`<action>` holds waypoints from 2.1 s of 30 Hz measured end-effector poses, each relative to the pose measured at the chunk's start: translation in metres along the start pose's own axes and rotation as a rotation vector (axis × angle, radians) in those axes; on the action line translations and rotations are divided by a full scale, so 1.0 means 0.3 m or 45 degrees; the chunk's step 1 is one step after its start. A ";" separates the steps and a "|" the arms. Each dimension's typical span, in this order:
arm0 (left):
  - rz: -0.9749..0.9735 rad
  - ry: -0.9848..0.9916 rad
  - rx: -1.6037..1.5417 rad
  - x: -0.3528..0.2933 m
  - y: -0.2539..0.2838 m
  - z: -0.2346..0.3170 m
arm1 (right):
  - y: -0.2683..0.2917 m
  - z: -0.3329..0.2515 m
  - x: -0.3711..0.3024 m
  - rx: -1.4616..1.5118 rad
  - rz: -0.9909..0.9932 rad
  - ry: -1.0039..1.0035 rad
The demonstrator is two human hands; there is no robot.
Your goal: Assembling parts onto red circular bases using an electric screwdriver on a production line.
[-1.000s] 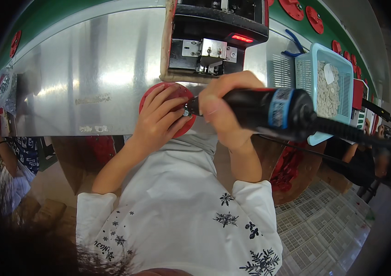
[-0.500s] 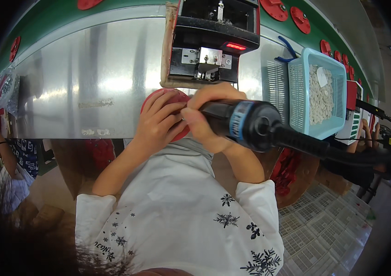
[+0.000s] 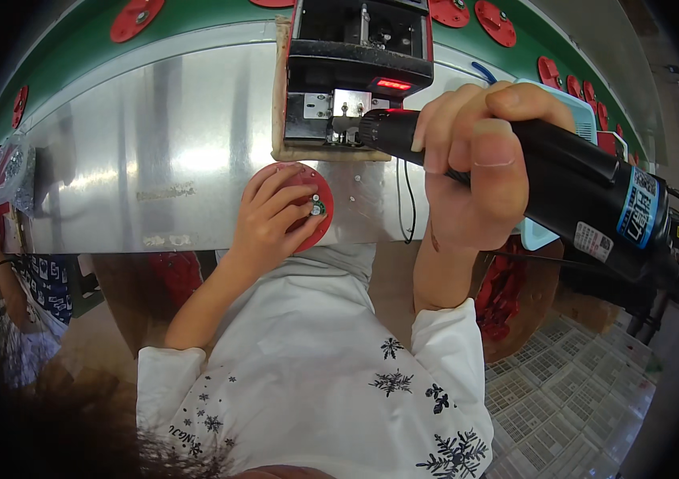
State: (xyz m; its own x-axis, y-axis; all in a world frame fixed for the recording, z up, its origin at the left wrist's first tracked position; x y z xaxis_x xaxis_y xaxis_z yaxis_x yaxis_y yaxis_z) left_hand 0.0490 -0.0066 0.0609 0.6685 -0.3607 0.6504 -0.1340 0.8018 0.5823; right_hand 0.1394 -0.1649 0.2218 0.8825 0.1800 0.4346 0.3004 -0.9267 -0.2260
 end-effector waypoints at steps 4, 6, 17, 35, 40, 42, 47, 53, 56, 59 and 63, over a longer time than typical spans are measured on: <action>-0.002 0.000 -0.005 -0.001 0.000 0.001 | 0.000 0.015 -0.021 -0.007 -0.010 -0.025; -0.003 -0.005 -0.005 -0.001 0.001 0.001 | -0.003 0.020 -0.034 -0.013 0.063 0.001; -0.013 0.002 -0.015 -0.001 0.003 0.000 | -0.028 0.018 -0.062 -0.100 -0.023 -0.029; -0.014 0.010 -0.039 0.001 -0.003 -0.003 | -0.017 0.007 -0.066 -0.079 -0.024 0.009; -0.009 0.023 -0.015 -0.008 0.001 -0.009 | -0.049 0.049 -0.041 -0.094 -0.036 -0.024; -0.014 0.019 -0.037 0.001 -0.004 -0.006 | -0.036 0.040 -0.024 -0.002 0.102 -0.069; -0.017 0.033 -0.024 0.000 0.001 -0.008 | -0.093 0.045 0.006 -0.559 0.113 -0.146; -0.025 0.049 -0.021 0.003 -0.006 -0.012 | -0.049 0.068 0.063 -0.605 -0.031 -0.079; -0.031 0.046 -0.017 0.007 -0.009 -0.013 | -0.132 0.061 0.072 -0.094 -1.017 0.041; -0.012 0.047 -0.027 0.001 -0.005 -0.010 | -0.066 0.128 0.113 -0.183 -0.133 -0.397; -0.013 0.074 0.009 -0.009 0.012 -0.005 | -0.043 0.144 0.095 -0.007 -0.027 -0.535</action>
State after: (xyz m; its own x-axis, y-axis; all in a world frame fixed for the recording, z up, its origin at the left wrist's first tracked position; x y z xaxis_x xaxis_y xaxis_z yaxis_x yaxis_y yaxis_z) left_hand 0.0480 -0.0022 0.0606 0.7110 -0.3404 0.6153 -0.1322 0.7947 0.5924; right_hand 0.1764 -0.1333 0.1994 0.9474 0.3167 0.0453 0.3188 -0.9230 -0.2155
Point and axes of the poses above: each hand's wrist, its own x-axis towards the middle knuckle, its own y-axis out of the back of the hand, z = x × y, the point moved 7 cm from there along x, towards the middle knuckle, and after that the axes turned 15 degrees about -y, right-handed, at the moved point
